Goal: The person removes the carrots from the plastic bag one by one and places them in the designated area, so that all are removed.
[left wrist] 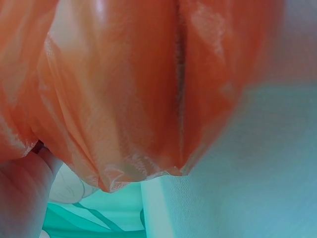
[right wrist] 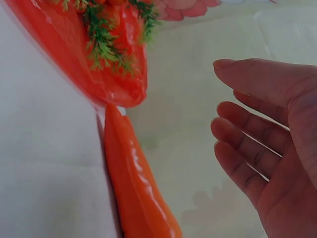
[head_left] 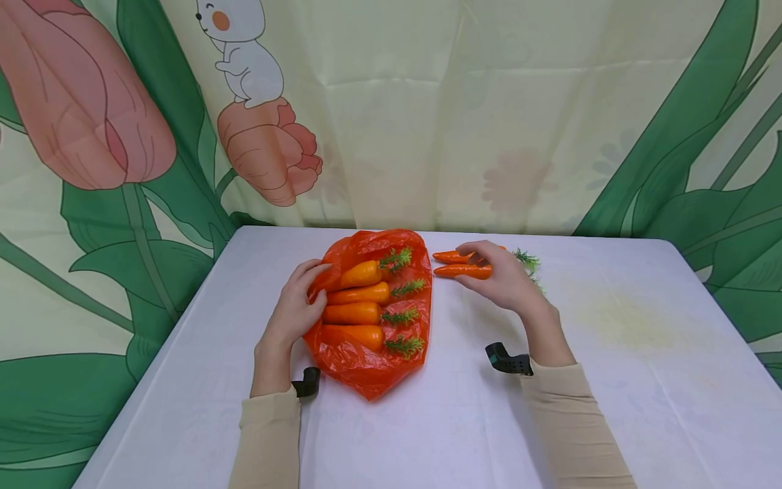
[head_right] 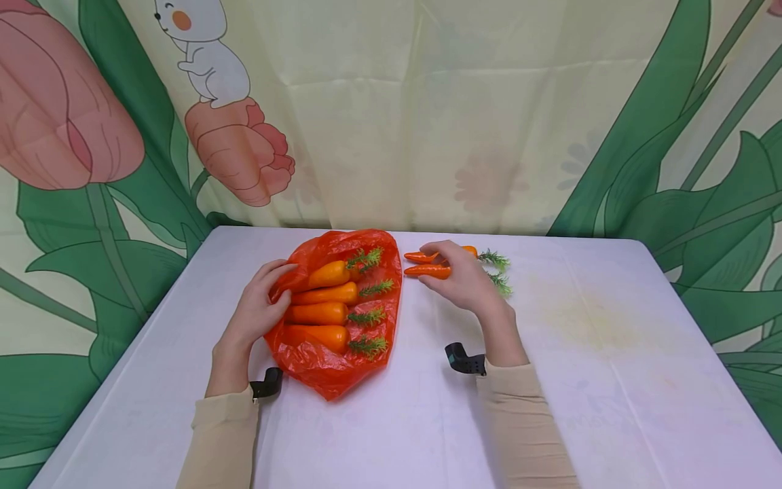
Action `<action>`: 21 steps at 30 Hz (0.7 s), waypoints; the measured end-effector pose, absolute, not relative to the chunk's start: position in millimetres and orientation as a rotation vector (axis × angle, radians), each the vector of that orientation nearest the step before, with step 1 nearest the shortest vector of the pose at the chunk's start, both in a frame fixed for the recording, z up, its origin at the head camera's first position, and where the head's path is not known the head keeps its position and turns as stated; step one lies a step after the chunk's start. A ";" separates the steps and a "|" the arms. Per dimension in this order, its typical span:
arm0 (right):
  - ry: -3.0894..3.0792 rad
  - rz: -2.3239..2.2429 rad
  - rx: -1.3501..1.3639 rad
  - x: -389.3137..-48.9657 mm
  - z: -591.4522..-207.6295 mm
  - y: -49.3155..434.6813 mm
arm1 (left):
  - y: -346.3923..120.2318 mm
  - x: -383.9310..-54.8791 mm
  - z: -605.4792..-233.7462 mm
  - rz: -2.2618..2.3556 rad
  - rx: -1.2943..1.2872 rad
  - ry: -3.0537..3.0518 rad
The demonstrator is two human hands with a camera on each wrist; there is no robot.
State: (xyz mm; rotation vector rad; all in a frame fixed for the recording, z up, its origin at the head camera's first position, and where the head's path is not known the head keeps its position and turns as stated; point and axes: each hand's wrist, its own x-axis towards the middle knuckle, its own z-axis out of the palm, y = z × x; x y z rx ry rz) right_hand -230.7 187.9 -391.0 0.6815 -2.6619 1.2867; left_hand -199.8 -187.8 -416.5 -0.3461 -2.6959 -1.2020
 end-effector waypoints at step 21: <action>-2.624 1.264 0.974 -216.3 -392.7 126.2 | -186.7 -200.9 -416.1 -1.211 -0.312 -2.724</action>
